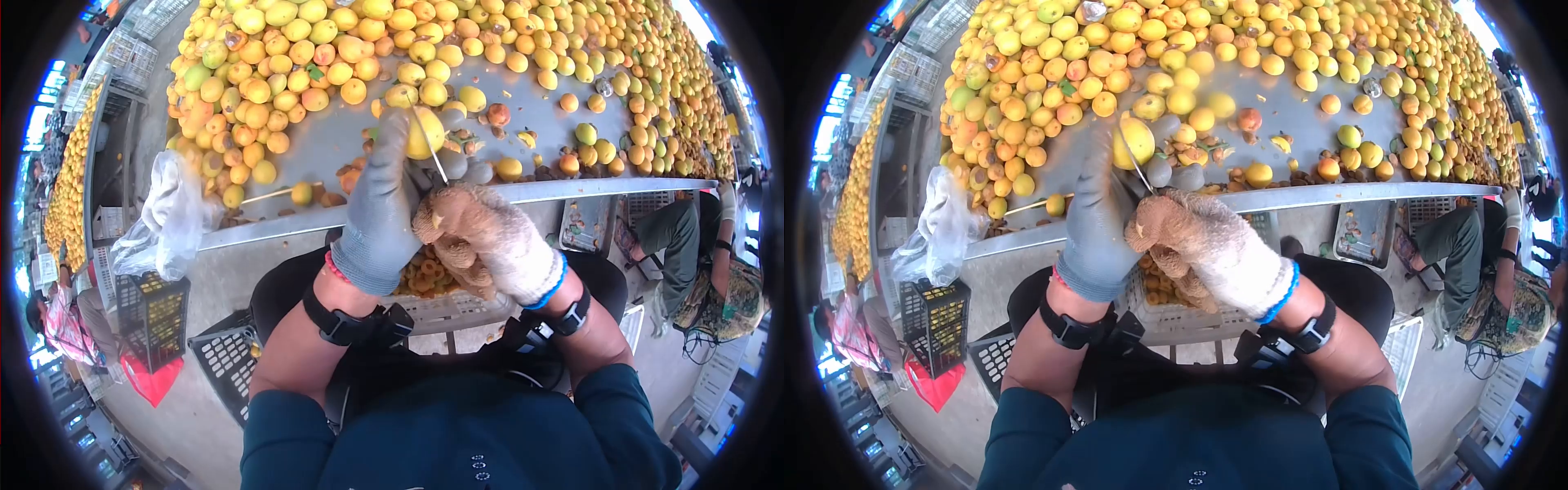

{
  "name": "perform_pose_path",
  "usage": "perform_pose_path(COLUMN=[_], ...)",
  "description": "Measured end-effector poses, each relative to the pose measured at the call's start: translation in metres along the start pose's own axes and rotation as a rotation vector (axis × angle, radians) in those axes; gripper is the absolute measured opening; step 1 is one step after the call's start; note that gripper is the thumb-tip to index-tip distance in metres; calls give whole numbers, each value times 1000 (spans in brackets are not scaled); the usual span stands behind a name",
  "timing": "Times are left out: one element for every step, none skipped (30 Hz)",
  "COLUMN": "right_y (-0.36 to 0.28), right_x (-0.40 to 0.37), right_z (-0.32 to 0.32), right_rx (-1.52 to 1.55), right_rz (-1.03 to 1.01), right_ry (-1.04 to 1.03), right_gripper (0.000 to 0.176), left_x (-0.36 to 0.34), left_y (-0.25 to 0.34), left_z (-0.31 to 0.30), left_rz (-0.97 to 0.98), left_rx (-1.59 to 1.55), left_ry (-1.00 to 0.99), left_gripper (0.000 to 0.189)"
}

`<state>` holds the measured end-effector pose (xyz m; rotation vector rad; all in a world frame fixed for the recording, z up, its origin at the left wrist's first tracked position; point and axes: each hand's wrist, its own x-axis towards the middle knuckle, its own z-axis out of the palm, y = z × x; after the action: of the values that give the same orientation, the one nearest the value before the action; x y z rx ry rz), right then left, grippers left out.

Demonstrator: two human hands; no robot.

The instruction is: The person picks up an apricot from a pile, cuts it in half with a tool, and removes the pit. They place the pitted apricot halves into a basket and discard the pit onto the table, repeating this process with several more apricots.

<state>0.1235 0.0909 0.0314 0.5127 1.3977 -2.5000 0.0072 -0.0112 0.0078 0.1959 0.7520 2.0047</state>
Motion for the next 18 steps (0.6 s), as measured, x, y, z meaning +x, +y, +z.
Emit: perform_pose_path(right_y=[-7, -10, -13, -14, -10, -6, -6, -7, 0, 11, 10, 7, 0, -7, -11, -10, -8, -11], right_x=[-4, -8, -13, -15, -13, -11, -9, -7, 0, 9, 11, 14, 9, 4, -2, -3, -4, -3], right_z=[2, 2, -1, -3, -3, -4, -2, 0, -3, -10, -11, -10, -9, -7, -7, -7, -5, -2], right_rx=[6, 76, 146, 214, 211, 208, 191, 171, 102, 31, 37, 42, 133, 227, 347, 328, 311, 235], right_rz=[38, 82, 126, 168, 134, 100, 108, 117, 61, 5, 5, 4, 60, 120, 148, 123, 99, 107], right_ry=[8, -16, -40, -65, -58, -52, -15, 21, 29, 39, 36, 33, 20, 7, -45, -35, -26, 14], right_gripper=[33, 33, 33, 33, 32, 31, 30, 30, 29, 29, 28, 27, 27, 26, 26, 26, 27, 27], left_x=[-2, 0, 3, 5, 0, -1, -3, -3, -2, 2, 4, 5, 4, 2, 1, -1, -3, -3], left_y=[2, 3, 5, 7, 17, 14, 10, 6, 1, -4, -8, -10, -12, -10, -7, 4, 11, 4], left_z=[1, -3, -10, -15, -2, -1, 1, 3, 3, 1, 0, 0, -1, -1, 0, 0, -1, -3], left_rz=[-37, 73, 185, 298, 150, 128, 103, 81, 46, 11, -20, 127, 272, 287, 307, 202, 97, 128], left_rx=[21, 249, 475, 702, 629, 478, 326, 174, 118, 59, 1, 186, 371, 459, 546, 535, 524, 542], left_ry=[16, 9, 2, -6, 37, 31, 30, 30, 62, 93, 121, 95, 68, 28, -11, -65, -116, -47], left_gripper=[56, 56, 56, 57, 53, 51, 50, 49, 49, 48, 48, 47, 47, 48, 49, 50, 52, 53])
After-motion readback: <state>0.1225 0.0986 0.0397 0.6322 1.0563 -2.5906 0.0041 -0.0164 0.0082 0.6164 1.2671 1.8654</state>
